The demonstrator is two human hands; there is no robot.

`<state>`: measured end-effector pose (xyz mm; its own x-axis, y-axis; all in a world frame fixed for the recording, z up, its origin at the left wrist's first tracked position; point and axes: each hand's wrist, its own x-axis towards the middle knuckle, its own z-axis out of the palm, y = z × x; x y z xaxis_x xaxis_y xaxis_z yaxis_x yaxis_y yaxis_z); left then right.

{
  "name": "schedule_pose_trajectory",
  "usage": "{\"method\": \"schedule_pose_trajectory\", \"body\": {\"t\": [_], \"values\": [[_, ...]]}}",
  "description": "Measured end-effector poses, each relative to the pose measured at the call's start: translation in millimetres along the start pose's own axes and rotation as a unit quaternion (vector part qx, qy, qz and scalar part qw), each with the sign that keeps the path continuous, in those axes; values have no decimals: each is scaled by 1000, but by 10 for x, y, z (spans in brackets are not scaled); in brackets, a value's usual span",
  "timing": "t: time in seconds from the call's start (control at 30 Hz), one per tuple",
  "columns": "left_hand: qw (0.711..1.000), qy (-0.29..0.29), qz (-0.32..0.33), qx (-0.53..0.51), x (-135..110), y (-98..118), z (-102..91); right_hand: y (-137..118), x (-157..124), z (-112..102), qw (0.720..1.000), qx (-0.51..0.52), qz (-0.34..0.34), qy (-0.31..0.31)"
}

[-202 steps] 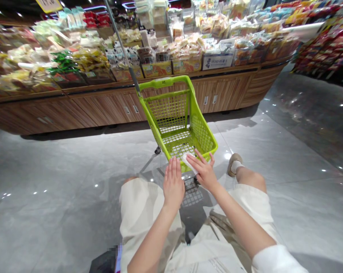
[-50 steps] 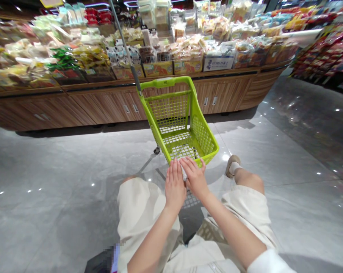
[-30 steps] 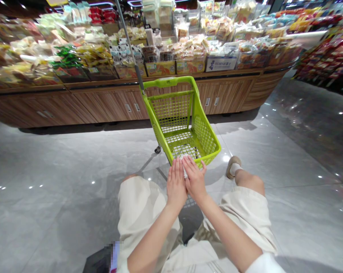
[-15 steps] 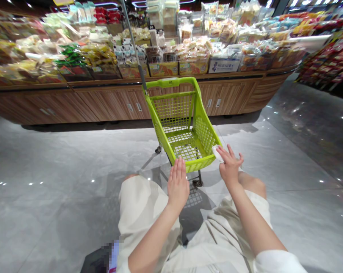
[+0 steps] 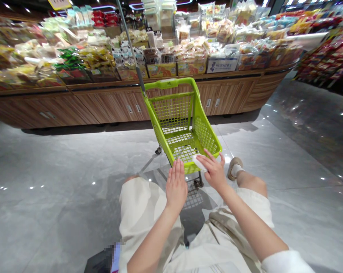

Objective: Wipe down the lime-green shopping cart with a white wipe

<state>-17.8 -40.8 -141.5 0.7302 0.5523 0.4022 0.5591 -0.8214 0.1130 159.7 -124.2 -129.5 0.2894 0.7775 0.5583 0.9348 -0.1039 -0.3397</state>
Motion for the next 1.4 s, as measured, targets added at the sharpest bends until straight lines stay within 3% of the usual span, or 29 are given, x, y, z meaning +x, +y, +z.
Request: {"method": "schedule_pose_trajectory", "body": {"t": [0.1,0.2,0.3,0.43,0.5,0.57,0.73,0.9,1.0,1.07,1.17,1.3,1.4], "values": [[1000,-2,3,5,-2,15,-16,473,-73,-152,996,-54,54,46],[1000,0,1,-1,6,88,-5,566,-115,-151,989,-75,97,82],[1000,5,-12,-8,11,178,21,193,-120,7,988,-53,109,96],[1000,19,-19,-10,-3,206,72,-505,-76,246,997,18,53,44],[999,25,-20,-8,-21,168,83,-677,-47,282,999,35,34,24],[1000,25,-16,-4,-42,118,67,-674,-32,248,999,34,4,5],[1000,3,10,2,-91,52,-37,-156,-100,-48,997,-12,-70,-31],[1000,5,13,8,-137,91,-58,609,-241,-385,996,-82,-40,9],[1000,9,15,1,-153,167,-38,797,-301,-414,993,-101,-11,59],[1000,13,10,-5,-157,236,-22,670,-329,-327,989,-97,38,102],[1000,23,-3,-12,-161,322,6,158,-344,-94,985,-67,78,138],[999,33,-9,-10,-186,332,67,-597,-305,188,995,11,35,94],[999,42,-15,-8,-209,289,92,-803,-278,245,996,38,31,73]]}}
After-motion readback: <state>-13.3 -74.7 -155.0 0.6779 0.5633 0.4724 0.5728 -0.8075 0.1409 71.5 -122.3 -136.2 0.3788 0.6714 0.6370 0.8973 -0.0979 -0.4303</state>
